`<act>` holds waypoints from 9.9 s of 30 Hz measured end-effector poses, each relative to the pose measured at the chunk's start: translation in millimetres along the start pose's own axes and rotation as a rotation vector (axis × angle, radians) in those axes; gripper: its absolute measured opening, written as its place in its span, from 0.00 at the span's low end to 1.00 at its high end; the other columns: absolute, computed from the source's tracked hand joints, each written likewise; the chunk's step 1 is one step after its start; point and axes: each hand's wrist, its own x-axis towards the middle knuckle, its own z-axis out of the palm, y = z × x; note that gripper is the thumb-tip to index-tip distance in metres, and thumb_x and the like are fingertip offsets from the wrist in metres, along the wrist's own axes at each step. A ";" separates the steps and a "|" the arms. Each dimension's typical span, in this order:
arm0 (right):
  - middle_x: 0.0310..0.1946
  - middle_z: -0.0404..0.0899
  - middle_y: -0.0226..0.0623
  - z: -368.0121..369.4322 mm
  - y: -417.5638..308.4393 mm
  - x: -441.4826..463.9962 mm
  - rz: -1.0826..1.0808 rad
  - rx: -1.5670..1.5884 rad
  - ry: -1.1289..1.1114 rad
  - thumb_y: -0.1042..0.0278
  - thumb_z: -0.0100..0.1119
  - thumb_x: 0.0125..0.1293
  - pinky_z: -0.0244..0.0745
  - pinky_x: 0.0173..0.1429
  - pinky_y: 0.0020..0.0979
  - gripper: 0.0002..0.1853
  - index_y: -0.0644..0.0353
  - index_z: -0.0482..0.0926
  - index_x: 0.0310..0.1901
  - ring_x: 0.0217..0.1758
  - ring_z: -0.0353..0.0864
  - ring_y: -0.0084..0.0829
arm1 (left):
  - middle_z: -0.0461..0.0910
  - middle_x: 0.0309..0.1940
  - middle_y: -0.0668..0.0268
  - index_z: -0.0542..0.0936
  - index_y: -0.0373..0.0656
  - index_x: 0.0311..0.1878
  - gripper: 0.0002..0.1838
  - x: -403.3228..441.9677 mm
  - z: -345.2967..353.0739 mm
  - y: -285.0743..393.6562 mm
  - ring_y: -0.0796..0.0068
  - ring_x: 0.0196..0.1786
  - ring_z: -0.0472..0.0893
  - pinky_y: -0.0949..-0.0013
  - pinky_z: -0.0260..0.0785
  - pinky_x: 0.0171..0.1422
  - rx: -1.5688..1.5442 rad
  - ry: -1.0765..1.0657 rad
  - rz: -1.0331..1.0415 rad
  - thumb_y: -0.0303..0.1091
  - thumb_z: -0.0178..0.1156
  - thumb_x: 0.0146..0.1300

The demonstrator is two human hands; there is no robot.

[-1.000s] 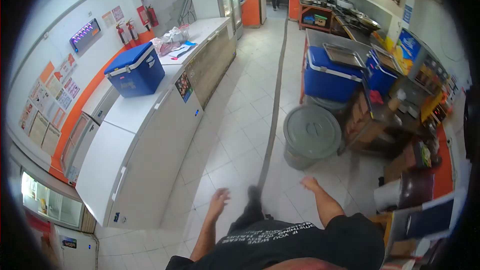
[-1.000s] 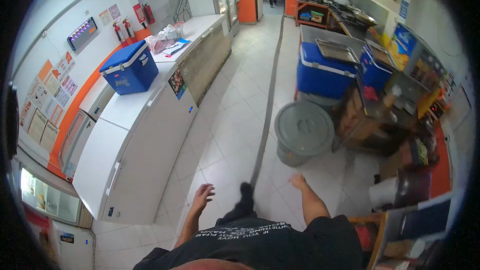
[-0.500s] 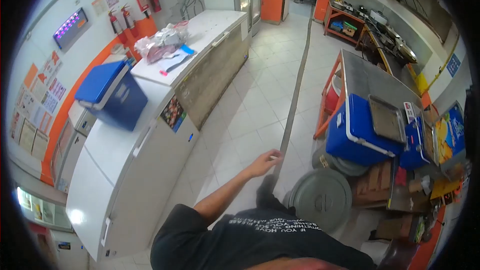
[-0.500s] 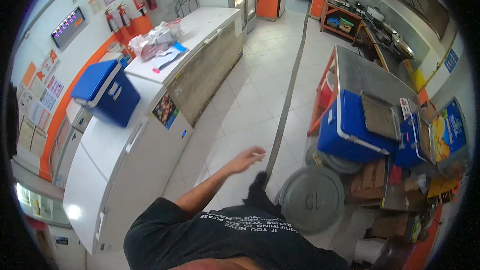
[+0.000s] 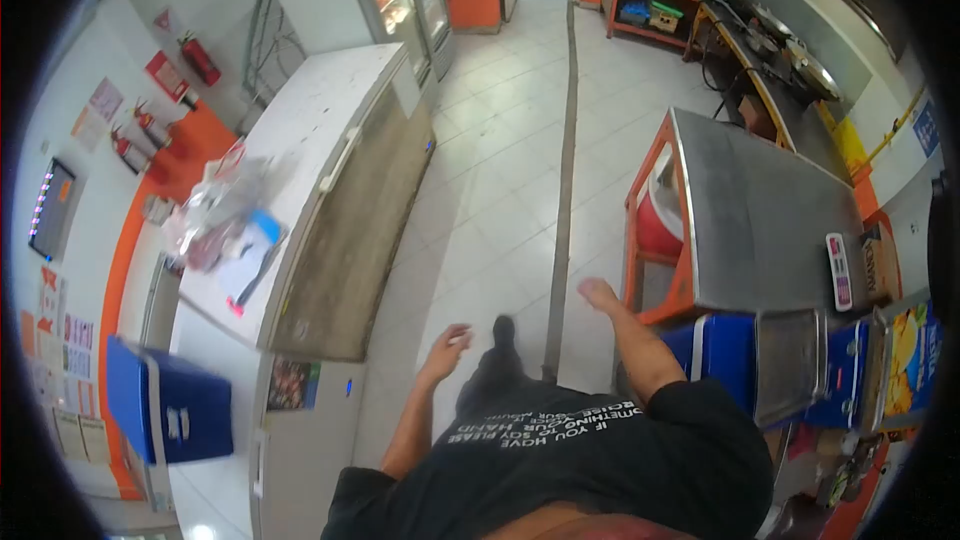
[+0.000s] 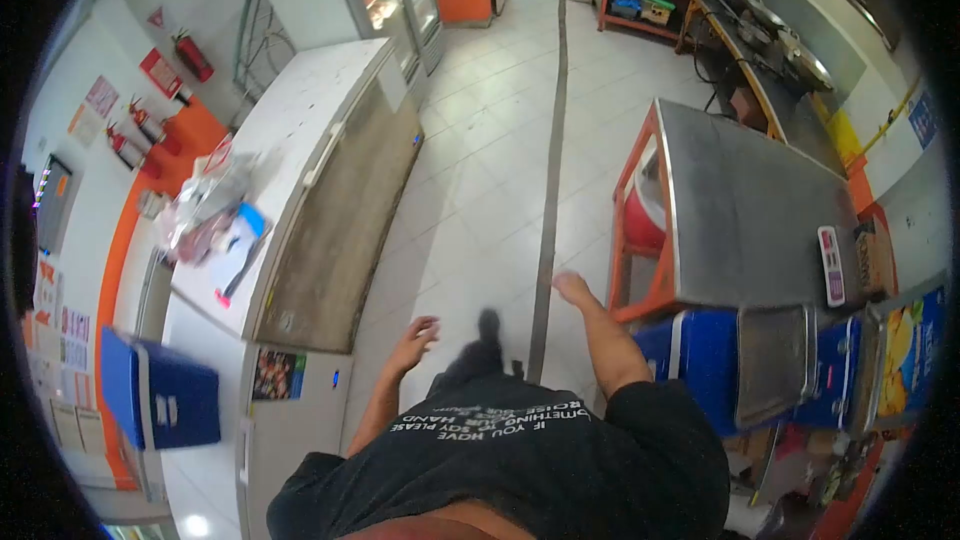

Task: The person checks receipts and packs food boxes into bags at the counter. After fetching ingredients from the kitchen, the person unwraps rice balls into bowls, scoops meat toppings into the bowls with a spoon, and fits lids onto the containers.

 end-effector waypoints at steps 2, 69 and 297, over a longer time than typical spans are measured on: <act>0.32 0.82 0.37 -55.8 -22.7 107.7 0.181 0.449 0.171 0.58 0.54 0.67 0.75 0.34 0.30 0.15 0.60 0.80 0.47 0.31 0.81 0.27 | 0.79 0.50 0.60 0.75 0.46 0.58 0.21 68.3 -12.5 9.2 0.73 0.44 0.80 0.72 0.69 0.39 -0.013 0.084 -0.085 0.47 0.56 0.68; 0.28 0.80 0.30 -1308.8 966.1 1779.9 0.605 1.349 1.040 0.70 0.56 0.65 0.76 0.36 0.27 0.12 0.54 0.79 0.50 0.35 0.84 0.26 | 0.78 0.52 0.66 0.73 0.45 0.58 0.17 2365.4 511.7 1202.8 0.73 0.49 0.78 0.69 0.69 0.49 0.127 -0.813 0.102 0.40 0.54 0.70; 0.23 0.75 0.33 -1775.4 796.2 3581.2 3.304 -0.071 1.077 0.70 0.59 0.51 0.74 0.33 0.37 0.02 0.56 0.81 0.25 0.36 0.80 0.35 | 0.75 0.45 0.62 0.69 0.37 0.46 0.09 3823.7 355.8 1850.1 0.72 0.46 0.80 0.64 0.83 0.48 1.511 -3.297 -0.435 0.21 0.57 0.65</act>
